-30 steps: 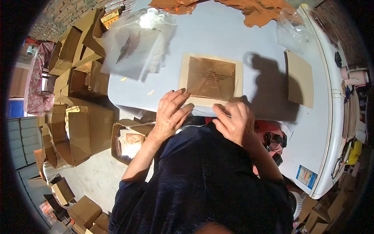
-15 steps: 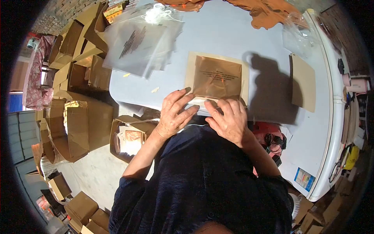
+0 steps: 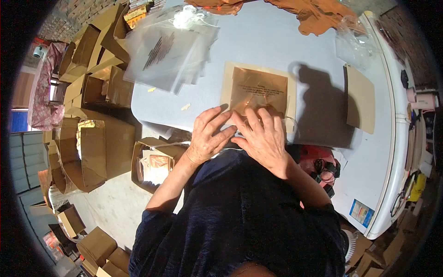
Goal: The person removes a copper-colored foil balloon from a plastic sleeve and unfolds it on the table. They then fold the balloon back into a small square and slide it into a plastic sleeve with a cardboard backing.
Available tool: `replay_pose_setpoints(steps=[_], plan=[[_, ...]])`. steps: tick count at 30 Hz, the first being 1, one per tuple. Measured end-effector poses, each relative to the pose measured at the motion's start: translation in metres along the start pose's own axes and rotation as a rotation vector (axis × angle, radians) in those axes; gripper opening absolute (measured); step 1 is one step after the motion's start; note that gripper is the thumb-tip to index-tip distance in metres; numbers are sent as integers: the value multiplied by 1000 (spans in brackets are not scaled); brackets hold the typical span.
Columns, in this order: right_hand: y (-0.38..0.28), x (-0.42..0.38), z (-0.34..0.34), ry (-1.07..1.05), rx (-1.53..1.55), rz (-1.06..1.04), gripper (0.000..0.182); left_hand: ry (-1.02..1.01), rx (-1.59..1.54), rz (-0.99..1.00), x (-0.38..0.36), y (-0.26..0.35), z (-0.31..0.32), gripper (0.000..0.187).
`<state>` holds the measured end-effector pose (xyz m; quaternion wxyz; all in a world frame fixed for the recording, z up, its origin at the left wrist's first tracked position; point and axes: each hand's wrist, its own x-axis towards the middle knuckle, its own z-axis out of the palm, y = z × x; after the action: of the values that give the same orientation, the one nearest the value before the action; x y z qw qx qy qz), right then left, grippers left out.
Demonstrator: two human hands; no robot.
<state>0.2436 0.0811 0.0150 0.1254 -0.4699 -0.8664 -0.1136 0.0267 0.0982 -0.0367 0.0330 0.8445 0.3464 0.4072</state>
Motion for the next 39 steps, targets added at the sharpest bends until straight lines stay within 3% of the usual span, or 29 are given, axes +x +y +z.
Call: replay_pose_setpoints(steps=[12, 15, 17, 20, 25, 28, 31, 32, 35, 36, 39], plan=[[4, 1, -1, -14, 67, -19, 73, 10, -2, 8, 2, -1, 0, 27], [6, -7, -5, 57, 124, -102, 74, 1, -8, 11, 4, -2, -2, 28], [12, -23, -13, 156, 204, -156, 64, -1, -13, 15, 7, -1, -4, 28], [31, -53, -41, 111, 209, -69, 66, -15, -17, 0, 11, 3, -9, 29], [57, -109, -74, -7, -162, 268, 45, -2, -69, -14, 10, 2, -8, 27], [61, -124, -71, 109, -173, 333, 35, -13, -72, -8, 10, 3, -9, 25], [60, -123, -38, 104, -18, 279, 56, -30, -69, -2, 12, 3, -9, 24], [56, -119, -29, -9, 13, 309, 58, -35, -66, 0, 12, 3, -9, 24], [61, -95, -12, 205, 208, 211, 56, -52, -75, -15, 12, 4, -11, 23], [64, -90, -8, 280, 255, 165, 45, -60, -77, -26, 12, 5, -13, 23], [71, -80, -14, 284, 381, 178, 36, -94, -83, -49, 14, 4, -16, 23]])
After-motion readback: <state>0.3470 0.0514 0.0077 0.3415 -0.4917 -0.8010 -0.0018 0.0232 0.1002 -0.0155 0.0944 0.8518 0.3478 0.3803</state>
